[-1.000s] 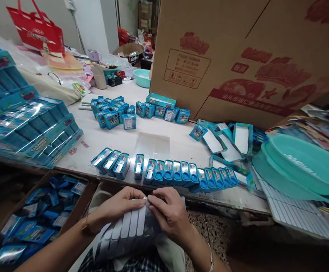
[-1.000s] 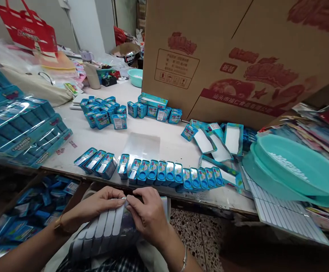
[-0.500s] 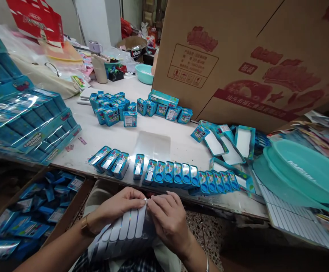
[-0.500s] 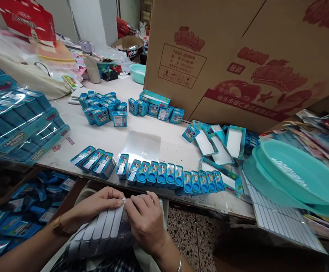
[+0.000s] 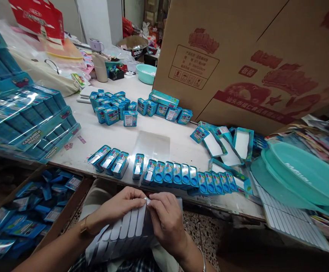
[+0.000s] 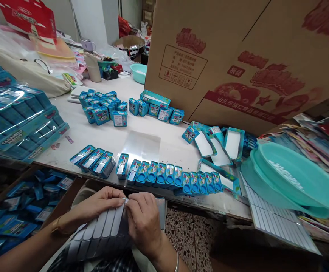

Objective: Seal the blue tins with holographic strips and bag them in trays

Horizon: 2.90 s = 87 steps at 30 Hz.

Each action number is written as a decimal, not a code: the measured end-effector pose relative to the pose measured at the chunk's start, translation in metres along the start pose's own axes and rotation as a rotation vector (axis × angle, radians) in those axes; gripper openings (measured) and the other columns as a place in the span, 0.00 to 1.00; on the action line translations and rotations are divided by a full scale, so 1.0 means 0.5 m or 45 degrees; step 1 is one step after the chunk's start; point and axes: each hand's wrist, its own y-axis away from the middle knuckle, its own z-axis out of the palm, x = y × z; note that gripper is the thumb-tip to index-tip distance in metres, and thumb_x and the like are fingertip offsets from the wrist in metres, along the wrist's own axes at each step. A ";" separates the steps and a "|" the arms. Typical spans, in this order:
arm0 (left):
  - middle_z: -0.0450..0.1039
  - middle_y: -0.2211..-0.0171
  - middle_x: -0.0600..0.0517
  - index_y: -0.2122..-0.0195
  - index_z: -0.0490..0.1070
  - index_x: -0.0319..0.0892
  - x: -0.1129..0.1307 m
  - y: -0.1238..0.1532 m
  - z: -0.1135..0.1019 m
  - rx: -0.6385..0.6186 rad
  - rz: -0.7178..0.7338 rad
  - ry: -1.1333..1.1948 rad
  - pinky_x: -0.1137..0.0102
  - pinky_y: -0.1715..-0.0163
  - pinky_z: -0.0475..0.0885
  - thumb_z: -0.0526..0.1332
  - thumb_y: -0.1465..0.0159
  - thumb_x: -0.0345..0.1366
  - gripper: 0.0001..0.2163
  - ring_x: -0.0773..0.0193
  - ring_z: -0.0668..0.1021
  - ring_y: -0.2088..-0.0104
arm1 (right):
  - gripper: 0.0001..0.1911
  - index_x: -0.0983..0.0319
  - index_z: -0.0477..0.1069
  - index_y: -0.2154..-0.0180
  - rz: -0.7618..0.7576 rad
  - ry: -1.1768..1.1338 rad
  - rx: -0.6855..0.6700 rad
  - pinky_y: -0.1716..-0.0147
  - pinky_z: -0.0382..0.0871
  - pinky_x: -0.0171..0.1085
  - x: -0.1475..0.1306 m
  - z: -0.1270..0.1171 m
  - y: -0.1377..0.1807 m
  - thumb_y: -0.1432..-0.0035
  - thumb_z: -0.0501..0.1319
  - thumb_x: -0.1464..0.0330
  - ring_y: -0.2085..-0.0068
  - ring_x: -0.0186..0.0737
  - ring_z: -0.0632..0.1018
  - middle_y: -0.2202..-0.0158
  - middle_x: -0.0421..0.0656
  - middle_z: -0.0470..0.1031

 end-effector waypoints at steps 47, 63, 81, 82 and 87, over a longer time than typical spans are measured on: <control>0.64 0.80 0.56 0.77 0.71 0.40 -0.123 -0.145 0.081 0.758 0.180 -0.057 0.72 0.73 0.60 0.60 0.37 0.51 0.20 0.66 0.64 0.75 | 0.05 0.59 0.67 0.63 0.355 0.124 -0.318 0.54 0.61 0.44 0.166 -0.008 -0.165 0.39 0.61 0.73 0.56 0.45 0.72 0.61 0.42 0.74; 0.68 0.51 0.47 0.38 0.60 0.45 -0.101 -0.071 0.085 0.215 0.218 -0.030 0.69 0.64 0.70 0.72 0.49 0.47 0.39 0.62 0.73 0.64 | 0.14 0.59 0.68 0.48 0.368 -0.196 -0.521 0.54 0.71 0.43 0.091 -0.090 0.027 0.35 0.58 0.73 0.53 0.45 0.75 0.54 0.46 0.75; 0.60 0.78 0.57 0.73 0.74 0.36 -0.070 -0.100 0.110 -0.139 -0.181 0.256 0.72 0.75 0.51 0.66 0.42 0.49 0.18 0.70 0.56 0.76 | 0.15 0.61 0.72 0.49 -0.011 0.180 -0.103 0.57 0.66 0.46 0.101 -0.098 0.105 0.36 0.58 0.76 0.59 0.43 0.73 0.61 0.46 0.76; 0.58 0.79 0.58 0.74 0.73 0.36 -0.069 -0.102 0.111 -0.130 -0.190 0.268 0.72 0.75 0.50 0.67 0.43 0.49 0.18 0.70 0.55 0.76 | 0.15 0.61 0.72 0.49 -0.040 0.208 -0.093 0.54 0.65 0.48 0.099 -0.099 0.106 0.37 0.57 0.76 0.59 0.44 0.73 0.60 0.46 0.77; 0.54 0.80 0.59 0.79 0.65 0.39 -0.059 -0.112 0.124 -0.094 -0.233 0.342 0.72 0.77 0.48 0.68 0.46 0.47 0.18 0.71 0.54 0.77 | 0.13 0.60 0.72 0.53 0.005 0.191 -0.024 0.48 0.63 0.51 0.096 -0.096 0.107 0.37 0.57 0.77 0.56 0.44 0.74 0.59 0.45 0.77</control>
